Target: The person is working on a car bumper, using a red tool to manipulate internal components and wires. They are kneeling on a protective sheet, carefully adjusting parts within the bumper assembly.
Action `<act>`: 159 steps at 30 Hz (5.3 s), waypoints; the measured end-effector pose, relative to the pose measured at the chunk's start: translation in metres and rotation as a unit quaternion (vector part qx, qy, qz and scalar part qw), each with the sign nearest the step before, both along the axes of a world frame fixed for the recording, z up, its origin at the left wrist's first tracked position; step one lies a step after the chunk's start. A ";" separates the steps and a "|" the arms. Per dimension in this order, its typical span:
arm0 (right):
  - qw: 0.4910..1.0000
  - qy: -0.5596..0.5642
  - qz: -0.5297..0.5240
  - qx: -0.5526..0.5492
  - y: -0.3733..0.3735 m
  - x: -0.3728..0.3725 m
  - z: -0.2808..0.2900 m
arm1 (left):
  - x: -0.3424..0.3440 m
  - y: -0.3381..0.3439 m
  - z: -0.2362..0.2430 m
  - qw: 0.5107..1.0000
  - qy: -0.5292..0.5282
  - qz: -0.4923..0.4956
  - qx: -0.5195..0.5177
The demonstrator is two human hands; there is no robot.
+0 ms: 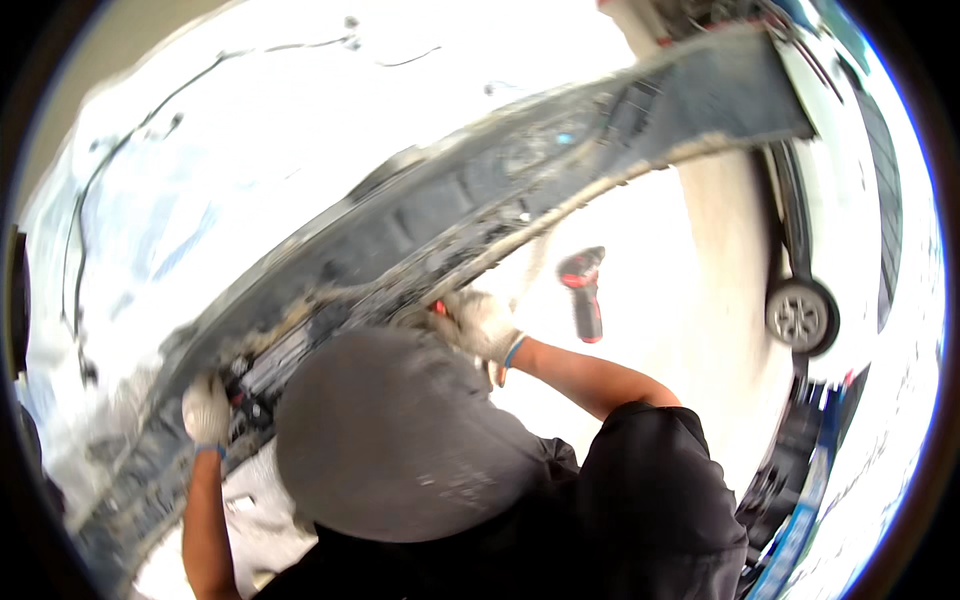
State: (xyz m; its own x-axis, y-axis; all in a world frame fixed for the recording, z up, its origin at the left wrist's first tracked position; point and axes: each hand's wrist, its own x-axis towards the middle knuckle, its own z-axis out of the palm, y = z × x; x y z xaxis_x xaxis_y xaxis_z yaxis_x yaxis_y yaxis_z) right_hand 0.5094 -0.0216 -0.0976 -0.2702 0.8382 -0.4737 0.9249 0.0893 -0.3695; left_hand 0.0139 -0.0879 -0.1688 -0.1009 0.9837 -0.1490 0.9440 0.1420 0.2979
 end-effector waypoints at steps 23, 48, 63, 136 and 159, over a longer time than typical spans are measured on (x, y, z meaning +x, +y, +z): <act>0.953 -0.097 -0.283 -0.055 -0.132 0.102 -0.059 | 0.041 0.042 0.042 0.965 -0.118 0.034 -0.232; 0.752 0.443 0.010 -0.489 0.068 -0.120 -0.017 | 0.027 0.029 0.018 0.983 -0.086 0.058 -0.149; 0.911 -0.103 0.386 -0.099 0.065 -0.223 0.022 | 0.025 0.041 0.016 0.960 -0.136 0.066 -0.234; 0.856 -0.157 0.472 -0.144 0.080 -0.243 0.043 | 0.050 0.035 0.005 0.987 -0.046 0.064 -0.143; 0.843 -0.149 0.495 -0.149 0.098 -0.242 0.013 | 0.048 0.044 0.009 0.977 -0.074 0.066 -0.191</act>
State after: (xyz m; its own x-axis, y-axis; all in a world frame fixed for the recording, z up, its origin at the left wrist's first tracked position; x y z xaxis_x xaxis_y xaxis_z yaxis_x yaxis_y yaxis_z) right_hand 0.2674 0.0763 -0.0849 -0.5993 0.1042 -0.7937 0.5072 0.8165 -0.2758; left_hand 0.0618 -0.0437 -0.1599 -0.1732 0.8337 -0.5243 0.8605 0.3871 0.3313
